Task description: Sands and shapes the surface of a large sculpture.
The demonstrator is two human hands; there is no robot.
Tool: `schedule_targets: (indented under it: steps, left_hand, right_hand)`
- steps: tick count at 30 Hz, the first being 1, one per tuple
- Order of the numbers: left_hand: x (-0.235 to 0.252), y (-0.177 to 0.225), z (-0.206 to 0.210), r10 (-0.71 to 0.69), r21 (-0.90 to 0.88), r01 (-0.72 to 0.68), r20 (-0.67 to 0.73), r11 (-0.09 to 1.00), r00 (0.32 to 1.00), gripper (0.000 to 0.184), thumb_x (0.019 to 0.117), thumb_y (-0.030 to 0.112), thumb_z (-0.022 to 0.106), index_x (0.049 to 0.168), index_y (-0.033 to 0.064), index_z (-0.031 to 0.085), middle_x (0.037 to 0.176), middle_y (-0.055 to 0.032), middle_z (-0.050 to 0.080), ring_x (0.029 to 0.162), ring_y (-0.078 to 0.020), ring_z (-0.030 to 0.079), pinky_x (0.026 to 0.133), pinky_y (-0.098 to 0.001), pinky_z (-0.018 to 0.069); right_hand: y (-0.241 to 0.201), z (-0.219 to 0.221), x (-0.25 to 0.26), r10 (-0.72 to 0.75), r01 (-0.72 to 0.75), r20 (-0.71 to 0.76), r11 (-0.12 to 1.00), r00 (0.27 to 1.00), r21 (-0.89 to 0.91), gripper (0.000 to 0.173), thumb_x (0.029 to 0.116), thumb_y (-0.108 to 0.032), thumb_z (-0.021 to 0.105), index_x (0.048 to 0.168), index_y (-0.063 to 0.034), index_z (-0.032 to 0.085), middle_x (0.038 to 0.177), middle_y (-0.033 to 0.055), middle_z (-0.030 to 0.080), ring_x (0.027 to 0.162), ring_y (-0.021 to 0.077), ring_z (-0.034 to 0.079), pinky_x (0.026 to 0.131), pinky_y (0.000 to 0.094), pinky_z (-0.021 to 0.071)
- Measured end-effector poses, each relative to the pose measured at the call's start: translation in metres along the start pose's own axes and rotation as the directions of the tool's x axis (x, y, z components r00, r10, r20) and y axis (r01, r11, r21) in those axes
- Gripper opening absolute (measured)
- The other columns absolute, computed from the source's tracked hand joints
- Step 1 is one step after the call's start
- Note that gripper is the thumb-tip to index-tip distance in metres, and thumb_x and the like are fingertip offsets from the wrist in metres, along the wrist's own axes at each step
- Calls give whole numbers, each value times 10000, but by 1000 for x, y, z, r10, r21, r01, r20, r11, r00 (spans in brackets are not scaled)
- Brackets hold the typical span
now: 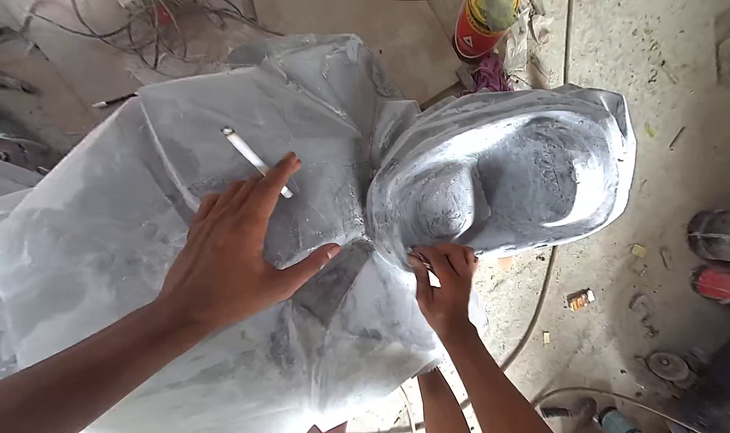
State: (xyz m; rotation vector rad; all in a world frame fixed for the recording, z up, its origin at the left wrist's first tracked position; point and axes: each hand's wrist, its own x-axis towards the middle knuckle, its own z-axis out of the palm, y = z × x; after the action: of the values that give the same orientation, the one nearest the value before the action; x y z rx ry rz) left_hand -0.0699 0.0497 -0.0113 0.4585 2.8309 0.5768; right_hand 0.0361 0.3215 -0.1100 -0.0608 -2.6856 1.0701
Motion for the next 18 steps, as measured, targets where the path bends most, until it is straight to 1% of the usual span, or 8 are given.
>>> schedule_targets:
  steps: [2, 4, 5, 7, 10, 14, 15, 18]
  left_hand:
    - [2, -2, -1, -1, 4, 1, -10, 1000, 1000, 1066, 782, 761, 581, 1621, 167, 301, 1509, -78, 534, 1309, -311, 542, 1049, -578, 399]
    - [-1, -1, -1, 1, 2, -1, -5, 1000, 1000, 1062, 787, 752, 590, 1624, 170, 294, 1521, -70, 524, 1325, -300, 535, 1061, -574, 397]
    - [1, -1, -1, 7, 4, -7, -11, 1000, 1000, 1056, 788, 745, 594, 1624, 173, 294, 1526, -68, 521, 1330, -297, 533, 1062, -575, 395]
    - [1, -1, 0, 4, 13, -4, -16, 1000, 1000, 1056, 782, 749, 593, 1620, 172, 306, 1506, -78, 536, 1314, -295, 542, 1051, -570, 397]
    - [0, -2, -1, -9, 13, 9, -16, 1000, 1000, 1058, 787, 755, 589, 1619, 165, 305, 1517, -68, 532, 1324, -282, 539, 1061, -555, 398]
    - [-2, -2, 0, 0, -15, 0, -7, 1000, 1000, 1058, 796, 737, 603, 1623, 154, 294, 1522, -60, 527, 1324, -276, 536, 1067, -556, 400]
    - [0, -2, -1, -2, -14, 2, -10, 1000, 1000, 1058, 795, 739, 605, 1624, 159, 294, 1526, -56, 524, 1329, -272, 535, 1070, -553, 401]
    - [-1, -3, -1, -9, -11, 9, 1, 1000, 1000, 1058, 799, 740, 603, 1625, 158, 289, 1524, -57, 524, 1335, -270, 528, 1073, -544, 399]
  right_hand:
    - [-14, 12, 19, -61, 61, -31, 998, 998, 10, 174, 974, -307, 668, 1066, -203, 772, 1036, -3, 674, 1059, 203, 585, 933, 450, 442]
    - [-18, 9, 21, -81, 81, 18, 997, 997, 9, 183, 978, -295, 667, 1109, -217, 768, 1065, 1, 677, 1073, 208, 591, 895, 448, 451]
    - [-14, 7, 20, -83, 83, 30, 996, 996, 16, 189, 976, -296, 666, 1122, -229, 767, 1066, -4, 669, 1063, 197, 590, 881, 433, 455]
    - [-8, 5, 11, -37, 37, 23, 999, 999, 32, 187, 986, -328, 661, 1109, -237, 768, 1052, -11, 652, 1040, 175, 580, 892, 416, 445]
    - [-10, 8, 18, 14, -14, -35, 1000, 999, -6, 202, 984, -357, 666, 1060, -205, 775, 984, 5, 658, 951, 179, 588, 861, 420, 436]
    - [-8, -11, 21, 41, -41, 83, 999, 996, -2, 217, 998, -352, 661, 1098, -187, 759, 1047, 3, 688, 965, 172, 626, 846, 431, 478]
    - [-5, -13, 23, 37, -37, 89, 999, 995, -1, 222, 1000, -351, 661, 1108, -183, 758, 1056, 3, 694, 959, 168, 634, 845, 432, 493]
    - [-2, -14, 40, -16, 21, 94, 998, 995, -51, 268, 1005, -356, 652, 1125, -132, 737, 1005, 39, 709, 889, 184, 655, 807, 440, 499]
